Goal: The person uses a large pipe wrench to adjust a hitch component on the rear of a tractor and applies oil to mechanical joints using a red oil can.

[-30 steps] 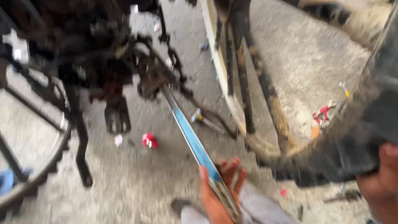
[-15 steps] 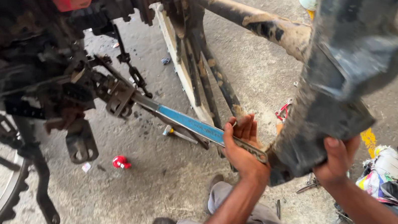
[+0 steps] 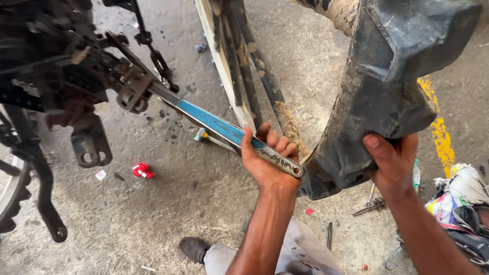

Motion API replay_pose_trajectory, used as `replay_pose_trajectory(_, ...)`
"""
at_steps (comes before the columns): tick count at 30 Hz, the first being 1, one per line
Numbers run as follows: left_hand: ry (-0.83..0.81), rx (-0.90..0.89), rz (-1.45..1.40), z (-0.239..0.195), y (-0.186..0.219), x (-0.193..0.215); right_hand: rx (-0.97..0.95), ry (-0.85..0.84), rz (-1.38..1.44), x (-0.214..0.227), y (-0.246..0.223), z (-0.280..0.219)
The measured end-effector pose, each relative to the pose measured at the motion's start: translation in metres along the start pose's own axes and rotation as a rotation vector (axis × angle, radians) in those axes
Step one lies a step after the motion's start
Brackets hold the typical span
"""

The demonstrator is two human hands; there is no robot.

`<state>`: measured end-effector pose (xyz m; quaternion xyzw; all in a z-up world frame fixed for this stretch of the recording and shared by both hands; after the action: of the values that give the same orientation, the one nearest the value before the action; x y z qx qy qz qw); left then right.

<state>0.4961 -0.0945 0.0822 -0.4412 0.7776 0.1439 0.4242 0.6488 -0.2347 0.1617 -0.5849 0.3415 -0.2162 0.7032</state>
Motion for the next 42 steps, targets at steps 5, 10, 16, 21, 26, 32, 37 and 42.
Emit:
replay_pose_trajectory(5,-0.022,-0.044,-0.001,0.016,-0.007,0.003,-0.048,0.084,-0.021,0.017,0.007,-0.009)
replay_pose_trajectory(10,-0.068,-0.056,-0.003,0.031,-0.015,-0.006,-0.174,0.089,0.094,0.019,0.015,-0.019)
replay_pose_trajectory(16,-0.049,-0.125,0.021,0.046,-0.02,-0.006,-0.097,0.13,0.041,0.02,0.022,-0.009)
replay_pose_trajectory(21,-0.036,-0.074,0.042,0.03,-0.019,0.007,-0.002,0.038,-0.06,0.013,0.002,-0.013)
replay_pose_trajectory(26,0.096,-0.055,0.226,0.028,0.001,0.025,0.437,0.018,-0.108,-0.02,-0.026,-0.104)
replay_pose_trajectory(32,0.015,0.139,0.227,0.041,0.039,0.055,-0.234,-0.116,-0.127,-0.1,0.068,-0.139)
replay_pose_trajectory(37,0.146,0.097,0.255,0.054,0.081,0.093,0.123,-0.063,-0.13,-0.165,0.06,-0.123)
replay_pose_trajectory(42,0.276,0.134,0.248,0.07,0.116,0.106,-0.016,0.282,0.421,-0.19,0.094,-0.127)
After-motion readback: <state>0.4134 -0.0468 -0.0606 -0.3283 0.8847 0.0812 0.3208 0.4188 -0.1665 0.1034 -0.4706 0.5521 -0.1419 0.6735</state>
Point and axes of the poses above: each hand's wrist, its own z-axis towards the middle knuckle, its own x-axis out of the back of the hand, y = z × x, the point moved 8 cm from there along z, towards the middle knuckle, and after that the axes turned 4 degrees about -x, right-handed, at the moved point
